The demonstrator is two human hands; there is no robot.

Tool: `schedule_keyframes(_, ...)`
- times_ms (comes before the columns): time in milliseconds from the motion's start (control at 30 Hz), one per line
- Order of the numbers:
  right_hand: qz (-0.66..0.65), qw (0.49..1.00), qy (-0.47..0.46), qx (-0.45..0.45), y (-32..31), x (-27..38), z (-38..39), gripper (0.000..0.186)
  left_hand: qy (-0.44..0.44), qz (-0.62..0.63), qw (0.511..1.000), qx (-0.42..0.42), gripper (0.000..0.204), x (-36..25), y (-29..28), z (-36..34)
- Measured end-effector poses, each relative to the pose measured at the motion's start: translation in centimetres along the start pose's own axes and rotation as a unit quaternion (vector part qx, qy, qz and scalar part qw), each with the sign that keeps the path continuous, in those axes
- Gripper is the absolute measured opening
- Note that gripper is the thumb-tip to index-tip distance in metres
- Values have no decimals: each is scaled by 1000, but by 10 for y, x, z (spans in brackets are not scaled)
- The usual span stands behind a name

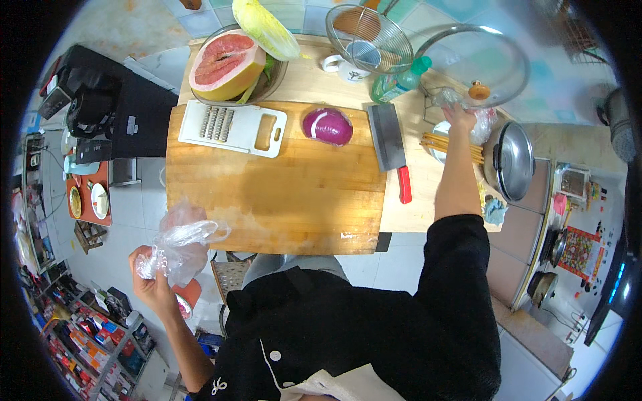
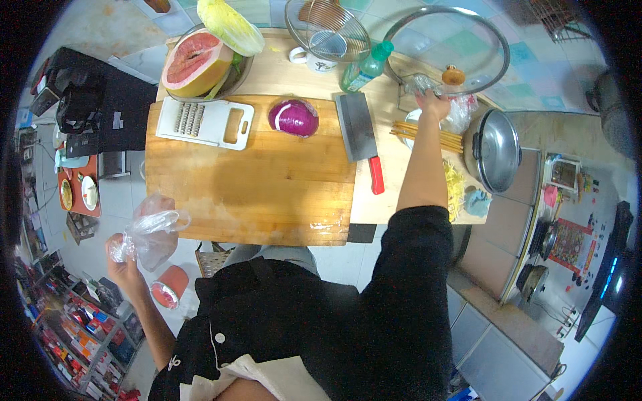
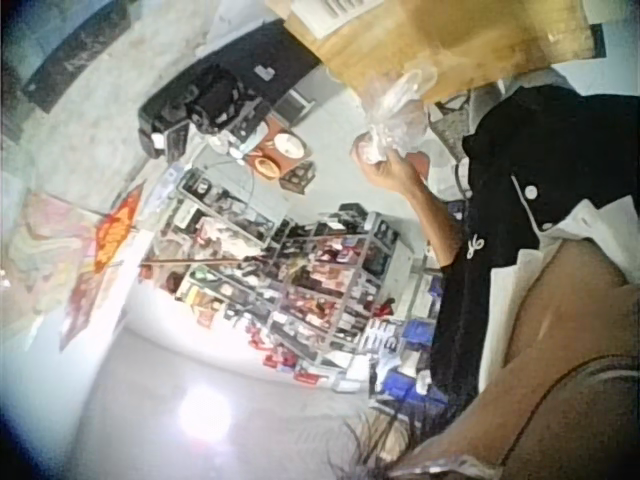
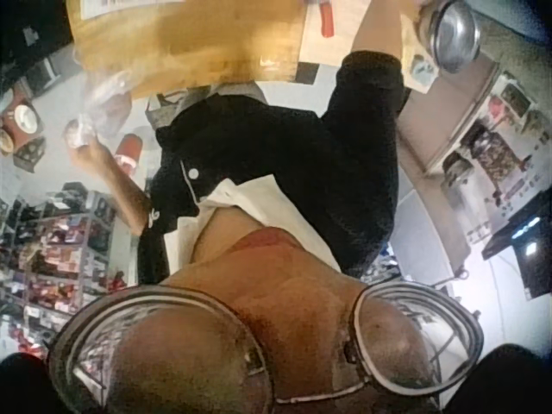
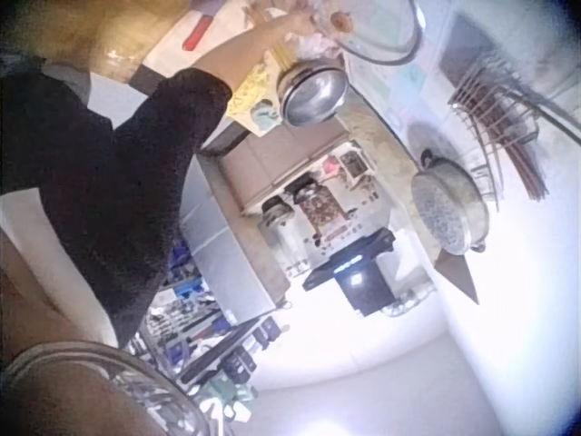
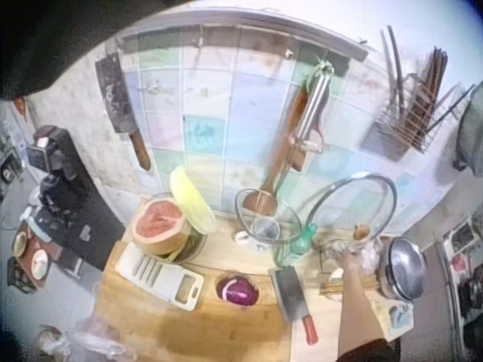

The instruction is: The person retrieves a plastic-wrapped piece of meat from the refrigerator, places it on a wooden cutting board, and uses a knife to cut it into smaller pieces. The person also handles a metal pot and a bowl of shredded vegetables during the sequence.

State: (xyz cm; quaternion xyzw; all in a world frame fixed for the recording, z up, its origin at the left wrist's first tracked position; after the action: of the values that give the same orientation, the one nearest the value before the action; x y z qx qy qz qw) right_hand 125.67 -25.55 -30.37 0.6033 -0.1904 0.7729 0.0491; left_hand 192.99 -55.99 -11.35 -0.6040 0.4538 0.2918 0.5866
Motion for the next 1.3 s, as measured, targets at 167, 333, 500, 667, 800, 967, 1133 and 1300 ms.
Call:
schedule_keyframes(167,408,865,-291,-33,-11,36,12,58,17,-106,994,-4,21,-12,5,0)
schedule_keyframes(333,411,844,-321,-124,-16,34,33,53,30,-67,996,-48,20,-25,6,-1)
schedule_keyframes(500,532,797,-284,-10,-11,36,26,37,44,-62,995,-71,21,-25,-1,1)
schedule_keyframes(667,543,794,-273,31,-7,45,30,42,51,-101,991,-73,23,-18,-9,5)
schedule_keyframes(800,467,816,-339,-39,-17,54,54,39,64,-104,990,-67,23,-24,-15,4)
schedule_keyframes(967,301,814,-492,74,-21,68,153,29,76,-83,992,-60,24,-37,-15,-2)
schedule_keyframes(1133,74,836,-316,443,-10,47,353,26,79,-17,996,-48,28,-36,-5,-13)
schedule_keyframes(1300,34,763,-259,591,2,51,507,30,-107,280,953,-46,19,1,19,-34)
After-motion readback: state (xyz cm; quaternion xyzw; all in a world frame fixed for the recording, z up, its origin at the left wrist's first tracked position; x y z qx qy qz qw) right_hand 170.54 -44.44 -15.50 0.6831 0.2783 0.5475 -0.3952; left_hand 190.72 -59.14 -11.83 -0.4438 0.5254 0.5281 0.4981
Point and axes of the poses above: each hand's wrist, its own z-axis away from the middle knuckle, its own y-axis out of the palm, x = y × z, the point moved 4 cm from there along -z, towards the middle knuckle, and after that the axes turned 8 degrees about -x, right-handed, at the moved point
